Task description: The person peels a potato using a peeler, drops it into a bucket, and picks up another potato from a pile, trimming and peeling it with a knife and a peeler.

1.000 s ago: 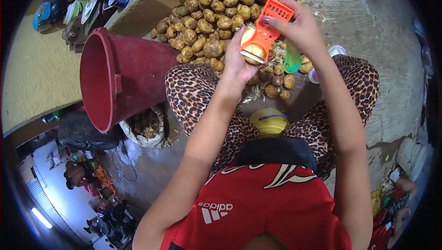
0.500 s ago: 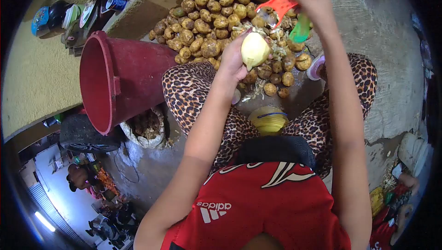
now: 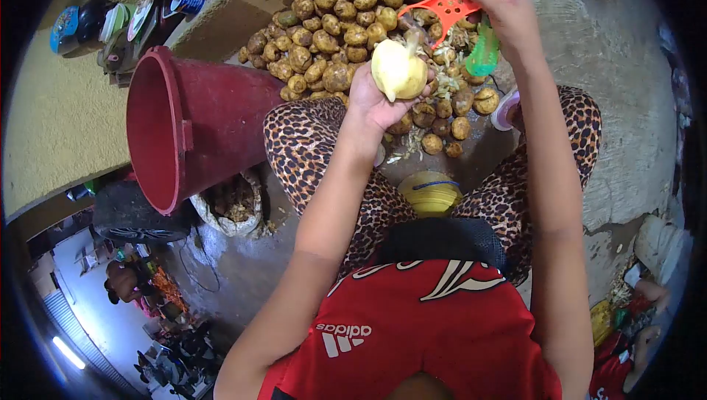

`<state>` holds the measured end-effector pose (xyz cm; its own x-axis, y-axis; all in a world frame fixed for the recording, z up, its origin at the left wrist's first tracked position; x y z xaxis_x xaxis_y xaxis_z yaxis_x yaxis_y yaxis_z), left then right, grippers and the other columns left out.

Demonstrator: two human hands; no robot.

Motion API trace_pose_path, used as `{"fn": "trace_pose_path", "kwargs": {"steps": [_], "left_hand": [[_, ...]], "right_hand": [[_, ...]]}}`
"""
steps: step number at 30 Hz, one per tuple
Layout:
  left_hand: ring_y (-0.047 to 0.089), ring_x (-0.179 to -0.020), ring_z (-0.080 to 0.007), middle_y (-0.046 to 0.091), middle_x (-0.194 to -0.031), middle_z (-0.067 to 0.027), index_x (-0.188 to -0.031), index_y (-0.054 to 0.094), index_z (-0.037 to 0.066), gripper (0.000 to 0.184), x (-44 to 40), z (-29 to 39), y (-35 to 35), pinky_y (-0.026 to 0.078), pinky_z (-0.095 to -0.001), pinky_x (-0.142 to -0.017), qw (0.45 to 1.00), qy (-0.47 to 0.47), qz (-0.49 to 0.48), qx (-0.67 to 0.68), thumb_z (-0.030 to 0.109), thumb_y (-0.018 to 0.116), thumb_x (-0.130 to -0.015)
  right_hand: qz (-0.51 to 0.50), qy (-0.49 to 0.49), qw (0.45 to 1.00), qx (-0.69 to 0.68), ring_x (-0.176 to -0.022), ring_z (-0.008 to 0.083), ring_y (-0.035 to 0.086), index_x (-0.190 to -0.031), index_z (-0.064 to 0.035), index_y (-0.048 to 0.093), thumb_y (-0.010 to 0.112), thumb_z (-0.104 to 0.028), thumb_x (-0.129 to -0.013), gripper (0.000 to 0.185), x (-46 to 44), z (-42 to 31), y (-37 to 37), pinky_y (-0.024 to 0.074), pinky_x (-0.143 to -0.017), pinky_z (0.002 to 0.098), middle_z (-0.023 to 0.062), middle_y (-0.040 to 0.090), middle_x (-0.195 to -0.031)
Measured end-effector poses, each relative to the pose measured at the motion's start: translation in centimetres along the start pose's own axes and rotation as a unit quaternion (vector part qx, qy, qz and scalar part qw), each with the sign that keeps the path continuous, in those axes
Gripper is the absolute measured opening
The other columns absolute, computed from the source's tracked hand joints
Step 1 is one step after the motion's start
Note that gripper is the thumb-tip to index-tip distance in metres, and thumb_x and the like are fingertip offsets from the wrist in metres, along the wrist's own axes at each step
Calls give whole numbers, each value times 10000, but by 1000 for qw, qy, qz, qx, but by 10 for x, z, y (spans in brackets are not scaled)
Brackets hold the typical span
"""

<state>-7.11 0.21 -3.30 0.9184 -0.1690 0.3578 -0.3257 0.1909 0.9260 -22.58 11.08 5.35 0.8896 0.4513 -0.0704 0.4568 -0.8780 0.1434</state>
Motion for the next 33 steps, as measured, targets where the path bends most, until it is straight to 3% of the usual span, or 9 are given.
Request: {"fn": "trace_pose_path", "kwargs": {"steps": [5,10,13,16,20,23,27,30,33], "left_hand": [[562,-884,-404,565,-1012,-194,-1087,516,38,393,-2,5,3,498,-481,-670,999,11,-36,-1,326,361,-869],[549,-893,-398,540,-1024,-207,-1047,522,19,410,0,5,4,490,-457,-660,999,-2,-30,23,361,403,-855],[556,-859,-398,548,-979,-203,-1035,502,31,487,4,10,9,485,-504,-719,996,40,72,-17,469,403,-848],[562,-853,-395,551,-980,-198,-1044,486,40,515,8,21,5,467,-538,-754,983,99,142,-65,508,407,-842],[542,-940,-368,540,-1036,-175,-1070,477,62,483,8,23,-4,430,-555,-807,981,98,162,-53,483,416,-843],[485,-1036,-357,499,-1126,-180,-1166,436,64,498,1,25,-10,421,-528,-834,981,132,140,-27,454,405,-857],[529,-939,-339,524,-1090,-167,-1152,454,73,465,2,25,-9,465,-458,-721,980,126,149,-25,427,415,-854],[538,-885,-362,535,-1048,-182,-1120,468,63,470,1,21,-1,470,-443,-694,992,75,98,-31,439,430,-841],[538,-863,-374,540,-1025,-188,-1104,476,66,470,5,23,-6,468,-434,-673,985,91,138,-57,448,442,-833]], "right_hand": [[9,-44,997,70,-661,80,566,-974,-17,569,677,-189,-759,296,22,5,35,458,-578,221,11,615,-784],[128,-108,978,124,-676,104,565,-948,-4,557,637,-147,-768,243,-2,-31,-22,453,-600,251,37,594,-767],[176,-125,954,210,-686,133,564,-913,6,546,604,-107,-785,180,13,-58,-22,446,-617,274,64,578,-762],[105,-66,946,300,-705,151,583,-907,11,553,621,-125,-785,195,14,-64,-3,462,-637,280,73,595,-797],[51,-17,998,30,-651,69,568,-963,-22,578,695,-205,-742,310,1,3,-10,466,-546,211,16,613,-769],[15,24,999,41,-648,91,585,-930,-23,602,735,-220,-684,342,26,3,37,485,-596,237,30,628,-743],[-5,-15,993,117,-672,109,593,-929,-8,598,724,-216,-695,337,26,18,51,481,-632,255,50,624,-715],[50,-114,977,172,-649,75,578,-972,-18,566,698,-180,-734,317,5,0,16,469,-558,213,14,613,-767],[88,0,996,-17,-793,210,611,-1046,-56,520,622,-204,-799,306,-8,2,-13,500,-721,362,102,611,-851]]}}
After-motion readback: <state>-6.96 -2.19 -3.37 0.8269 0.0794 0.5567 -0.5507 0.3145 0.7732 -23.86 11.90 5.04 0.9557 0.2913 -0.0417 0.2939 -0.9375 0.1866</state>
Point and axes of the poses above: each hand's wrist, its own x-axis away from the middle knuckle, its own y-axis out of the palm, z = x × y, the point moved 8 cm from there along -x, towards the middle knuckle
